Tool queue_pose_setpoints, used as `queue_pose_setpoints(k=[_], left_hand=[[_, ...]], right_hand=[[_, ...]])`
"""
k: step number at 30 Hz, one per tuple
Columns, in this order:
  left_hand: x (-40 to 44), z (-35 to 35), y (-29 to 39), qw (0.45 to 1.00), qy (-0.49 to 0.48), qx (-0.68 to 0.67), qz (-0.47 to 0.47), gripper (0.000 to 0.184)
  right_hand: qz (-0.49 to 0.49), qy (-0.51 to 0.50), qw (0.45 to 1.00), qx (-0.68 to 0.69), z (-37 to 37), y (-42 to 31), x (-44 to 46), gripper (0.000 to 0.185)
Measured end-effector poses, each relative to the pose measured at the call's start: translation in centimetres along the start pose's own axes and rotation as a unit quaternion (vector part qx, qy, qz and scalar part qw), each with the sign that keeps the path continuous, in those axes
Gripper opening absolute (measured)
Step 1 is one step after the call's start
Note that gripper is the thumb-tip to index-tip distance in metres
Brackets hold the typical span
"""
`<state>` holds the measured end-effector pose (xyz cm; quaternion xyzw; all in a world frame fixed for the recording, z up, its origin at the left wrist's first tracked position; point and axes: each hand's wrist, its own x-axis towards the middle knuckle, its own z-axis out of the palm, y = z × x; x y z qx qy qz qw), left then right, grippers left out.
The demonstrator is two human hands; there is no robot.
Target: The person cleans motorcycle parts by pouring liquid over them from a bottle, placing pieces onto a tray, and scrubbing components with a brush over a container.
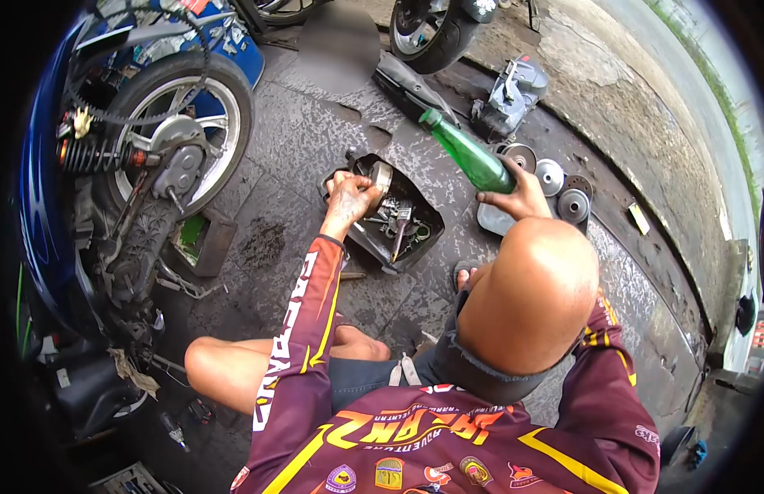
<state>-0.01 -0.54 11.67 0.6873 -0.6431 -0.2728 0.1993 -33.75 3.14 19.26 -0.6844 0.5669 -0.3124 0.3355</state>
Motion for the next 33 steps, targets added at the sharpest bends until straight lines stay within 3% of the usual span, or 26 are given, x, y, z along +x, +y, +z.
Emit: queue_pose_setpoints(k=[4,8,10,12,16,18,22,26,33], left_hand=[[-1.7,0.8,1.5,0.993,0.035,0.101,0.048,0.035],[-1.8,2.6,2.2,0.981,0.062,0.172,0.071,0.028],[-1.9,2.7,3.2,0.978,0.049,0.197,0.038,0.030],[-2.1,2.9,4.0,0.976,0.045,0.205,0.063,0.031],[-1.8,4.5,4.9,0.962,0.058,0.231,0.132,0.030],[-1.4,6.0,5.2,0.945,0.089,0.224,0.220,0.034],[-1.4,9.5,7.3,0.919,0.081,0.216,0.320,0.034],[-0.9,13.6,12.2,0.879,0.024,0.218,0.424,0.034],[1.6,23.5,18.0,0.799,-0.002,0.298,0.522,0.034]], right_hand=[[0.047,0.152,0.962,0.221,0.0,2.8,-5.5,0.075],[0.124,0.341,0.860,0.359,-1.0,5.2,-13.3,0.074],[0.162,0.405,0.823,0.363,-1.4,7.3,-17.4,0.064],[0.181,0.484,0.788,0.334,-1.3,8.6,-20.8,0.053],[0.221,0.533,0.755,0.312,-1.2,11.2,-24.9,0.053],[0.201,0.591,0.715,0.314,-0.9,11.6,-25.8,0.056],[0.146,0.638,0.705,0.275,-0.1,12.1,-25.2,0.061],[0.185,0.615,0.701,0.309,0.6,12.7,-24.7,0.066],[0.205,0.629,0.672,0.332,0.8,12.4,-24.4,0.068]])
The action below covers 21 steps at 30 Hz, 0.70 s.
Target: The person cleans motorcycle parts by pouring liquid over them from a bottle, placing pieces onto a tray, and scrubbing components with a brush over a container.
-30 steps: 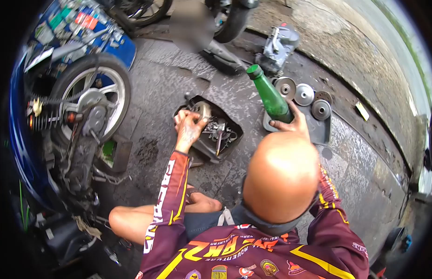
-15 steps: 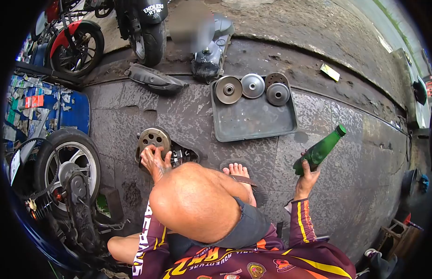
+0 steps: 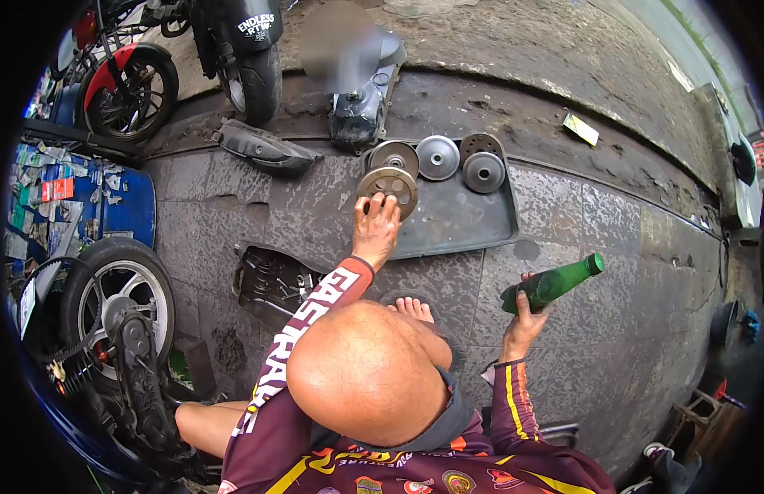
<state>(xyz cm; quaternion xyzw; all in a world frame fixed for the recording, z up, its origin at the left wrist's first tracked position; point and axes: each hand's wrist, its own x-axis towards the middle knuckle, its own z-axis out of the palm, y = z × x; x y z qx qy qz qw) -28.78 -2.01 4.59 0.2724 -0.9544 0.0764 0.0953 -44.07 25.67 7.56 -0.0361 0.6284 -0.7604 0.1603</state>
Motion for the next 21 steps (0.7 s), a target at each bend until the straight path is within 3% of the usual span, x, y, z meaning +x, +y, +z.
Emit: queue_pose_setpoints(k=[6,11,15,21], left_hand=[[3.0,4.3,0.6,0.993,-0.027,0.108,0.044,0.024],[3.5,6.5,0.5,0.992,-0.028,0.112,0.060,0.022],[3.5,8.2,0.8,0.989,-0.033,0.116,0.082,0.021],[3.5,8.6,1.3,0.986,-0.082,0.110,0.092,0.024]], right_hand=[[0.010,0.021,1.000,0.003,-1.0,-0.2,0.2,0.069],[0.001,0.048,0.999,0.004,-0.8,-0.4,0.5,0.069],[0.007,-0.001,1.000,-0.025,-1.1,0.2,0.8,0.068],[-0.003,0.007,0.999,-0.050,0.1,0.6,1.1,0.060]])
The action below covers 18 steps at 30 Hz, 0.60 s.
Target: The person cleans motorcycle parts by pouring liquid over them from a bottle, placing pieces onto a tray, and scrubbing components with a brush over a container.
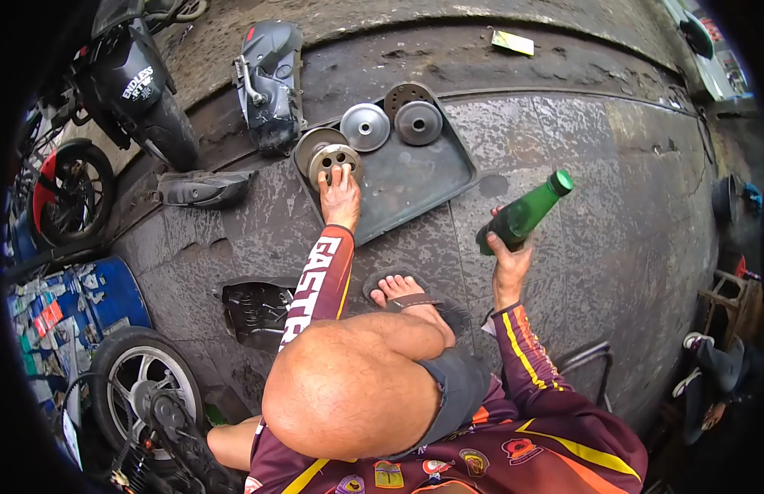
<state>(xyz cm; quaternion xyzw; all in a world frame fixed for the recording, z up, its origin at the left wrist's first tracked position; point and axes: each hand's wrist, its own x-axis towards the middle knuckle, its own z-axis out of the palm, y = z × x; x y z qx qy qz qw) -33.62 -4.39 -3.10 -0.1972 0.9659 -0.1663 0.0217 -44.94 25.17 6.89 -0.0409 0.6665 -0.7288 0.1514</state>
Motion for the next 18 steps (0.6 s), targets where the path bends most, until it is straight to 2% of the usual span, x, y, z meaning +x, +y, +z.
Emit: queue_pose_setpoints(k=[4,6,8,10,11,18], left_hand=[[0.2,0.5,-0.1,0.999,-0.012,0.035,-0.027,0.030],[-0.1,0.5,-0.2,0.996,0.068,-0.027,-0.043,0.020],[-0.4,-0.2,-0.5,0.998,0.029,-0.021,-0.053,0.024],[-1.0,-1.5,-0.9,0.996,-0.023,-0.072,-0.048,0.043],[-1.6,-1.6,-1.3,0.994,-0.008,-0.100,-0.046,0.047],[-4.6,-2.1,-3.0,0.995,0.033,-0.093,-0.027,0.047]], right_hand=[[-0.013,0.009,1.000,-0.006,1.1,-0.3,-0.1,0.063],[-0.013,0.009,1.000,-0.002,1.0,0.1,-0.2,0.064],[0.012,-0.003,0.999,-0.032,0.5,1.2,-0.4,0.064],[0.000,-0.010,0.998,-0.054,0.3,1.9,-0.6,0.064],[-0.012,-0.014,0.997,-0.077,0.3,2.3,-0.8,0.065],[0.001,-0.037,0.986,-0.160,0.5,7.4,-1.0,0.064]])
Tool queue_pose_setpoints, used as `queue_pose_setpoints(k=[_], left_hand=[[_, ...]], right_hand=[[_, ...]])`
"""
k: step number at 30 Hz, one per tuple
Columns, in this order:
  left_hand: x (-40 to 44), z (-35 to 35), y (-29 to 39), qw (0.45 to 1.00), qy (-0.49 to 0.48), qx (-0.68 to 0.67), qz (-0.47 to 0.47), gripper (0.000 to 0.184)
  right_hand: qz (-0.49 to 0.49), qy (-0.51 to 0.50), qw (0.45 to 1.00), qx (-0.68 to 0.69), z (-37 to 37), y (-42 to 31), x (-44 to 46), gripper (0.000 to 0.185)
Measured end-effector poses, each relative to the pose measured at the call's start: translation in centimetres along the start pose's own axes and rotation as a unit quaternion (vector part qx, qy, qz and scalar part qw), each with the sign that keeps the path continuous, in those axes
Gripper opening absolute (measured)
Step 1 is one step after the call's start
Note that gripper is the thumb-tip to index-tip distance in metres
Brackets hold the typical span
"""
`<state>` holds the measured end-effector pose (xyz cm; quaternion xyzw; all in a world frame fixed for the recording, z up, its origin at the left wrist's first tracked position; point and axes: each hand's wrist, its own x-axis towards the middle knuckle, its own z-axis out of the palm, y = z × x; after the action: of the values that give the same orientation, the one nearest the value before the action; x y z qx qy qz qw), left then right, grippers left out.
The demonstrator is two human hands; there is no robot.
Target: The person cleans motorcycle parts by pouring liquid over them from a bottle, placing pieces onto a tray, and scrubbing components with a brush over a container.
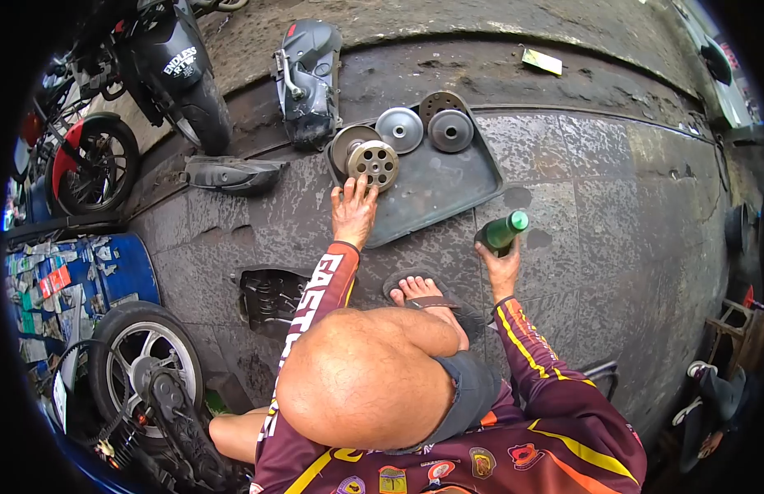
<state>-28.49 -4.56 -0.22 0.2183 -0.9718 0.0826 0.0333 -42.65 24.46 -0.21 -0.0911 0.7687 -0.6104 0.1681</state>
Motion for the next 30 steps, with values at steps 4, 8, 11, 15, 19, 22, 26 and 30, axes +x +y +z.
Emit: queue_pose_setpoints(k=[4,8,11,15,19,22,26,30], left_hand=[[-0.6,-0.5,0.3,1.000,-0.014,-0.004,-0.014,0.044],[-0.9,-0.9,0.1,0.999,-0.042,-0.004,-0.027,0.044],[-0.5,-1.4,0.3,0.998,-0.061,-0.004,-0.035,0.044],[-0.2,-1.6,0.4,0.997,-0.067,-0.017,-0.038,0.042],[-0.4,-1.9,0.3,0.997,-0.061,-0.034,-0.039,0.043],[-0.8,-2.8,0.7,0.992,-0.037,-0.092,-0.072,0.043],[-4.2,-7.0,2.1,0.932,0.097,-0.292,-0.192,0.040],[-10.7,-9.3,1.4,0.817,0.225,-0.357,-0.393,0.028]], right_hand=[[-0.030,0.000,0.999,-0.037,0.9,1.2,0.7,0.061],[-0.090,-0.024,0.990,-0.109,1.0,2.4,1.5,0.064],[-0.076,-0.029,0.993,-0.088,1.0,1.5,1.4,0.064],[-0.079,-0.041,0.993,-0.083,0.8,1.8,1.3,0.066],[-0.076,-0.063,0.992,-0.078,0.8,2.1,1.3,0.077],[-0.091,-0.066,0.992,-0.057,0.8,2.0,1.1,0.086],[-0.134,0.036,0.980,-0.146,-1.3,3.3,-1.6,0.080],[-0.020,0.012,0.986,-0.166,-8.3,11.6,-4.0,0.045]])
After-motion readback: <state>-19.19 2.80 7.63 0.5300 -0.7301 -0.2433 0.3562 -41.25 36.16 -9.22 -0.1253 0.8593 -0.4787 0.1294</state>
